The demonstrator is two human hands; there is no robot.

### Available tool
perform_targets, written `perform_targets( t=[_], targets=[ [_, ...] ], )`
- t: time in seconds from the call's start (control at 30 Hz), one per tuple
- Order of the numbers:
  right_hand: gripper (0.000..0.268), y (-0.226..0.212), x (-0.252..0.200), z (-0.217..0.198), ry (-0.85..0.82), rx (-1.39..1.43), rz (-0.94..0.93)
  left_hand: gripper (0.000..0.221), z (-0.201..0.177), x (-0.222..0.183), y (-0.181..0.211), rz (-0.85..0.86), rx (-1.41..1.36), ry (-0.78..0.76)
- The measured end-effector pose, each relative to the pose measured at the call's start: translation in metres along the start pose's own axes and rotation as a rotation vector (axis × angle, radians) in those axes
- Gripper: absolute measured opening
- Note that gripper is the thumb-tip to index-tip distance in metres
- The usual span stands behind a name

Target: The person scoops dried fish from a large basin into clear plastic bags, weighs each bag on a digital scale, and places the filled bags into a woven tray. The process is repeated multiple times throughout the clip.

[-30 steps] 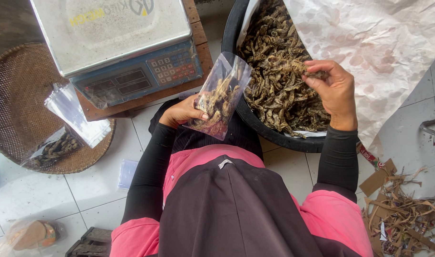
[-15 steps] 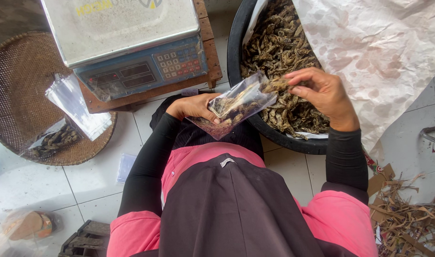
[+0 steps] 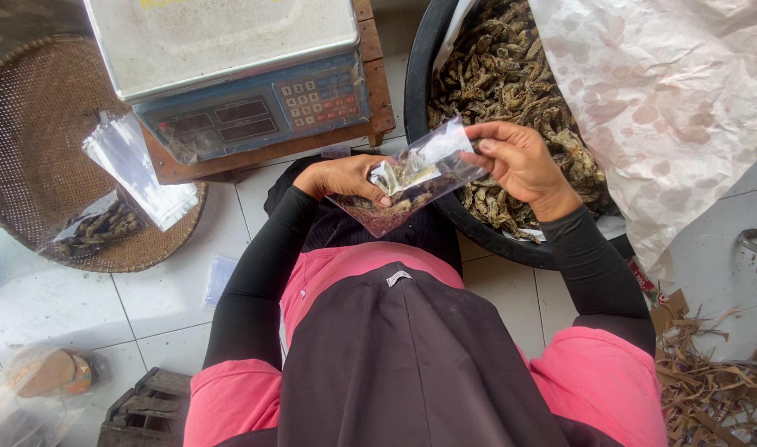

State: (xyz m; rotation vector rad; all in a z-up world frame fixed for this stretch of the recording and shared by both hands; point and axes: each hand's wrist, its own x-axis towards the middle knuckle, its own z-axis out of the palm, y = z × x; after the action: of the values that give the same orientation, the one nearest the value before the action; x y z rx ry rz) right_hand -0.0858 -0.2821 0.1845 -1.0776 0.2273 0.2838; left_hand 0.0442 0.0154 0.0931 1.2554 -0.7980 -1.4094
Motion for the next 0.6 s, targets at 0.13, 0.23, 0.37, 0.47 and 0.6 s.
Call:
perform_targets(
  t=[0.13,0.23,0.37,0.47,0.6],
  targets=[
    [0.028,0.008,0.000,0.006,-0.091,-0.013,0.140,0.084,0.003,-0.002,-0.004,-0.050,0.062,-0.031],
    [0.028,0.003,-0.002,0.007,-0.166,-0.318,0.234,0.083,0.006,-0.005,-0.005,-0.089,0.009,-0.059],
    [0.033,0.007,0.001,0.005,-0.215,-0.436,0.314,0.079,0.009,-0.007,-0.003,-0.075,0.042,-0.106],
    [0.026,0.022,0.003,0.002,-0.214,-0.340,0.264,0.078,0.011,-0.007,-0.004,-0.109,0.021,-0.105],
    [0.029,0.036,0.003,-0.010,-0.199,-0.191,0.228,0.075,0.009,-0.008,-0.007,-0.151,-0.021,-0.119]
  ],
)
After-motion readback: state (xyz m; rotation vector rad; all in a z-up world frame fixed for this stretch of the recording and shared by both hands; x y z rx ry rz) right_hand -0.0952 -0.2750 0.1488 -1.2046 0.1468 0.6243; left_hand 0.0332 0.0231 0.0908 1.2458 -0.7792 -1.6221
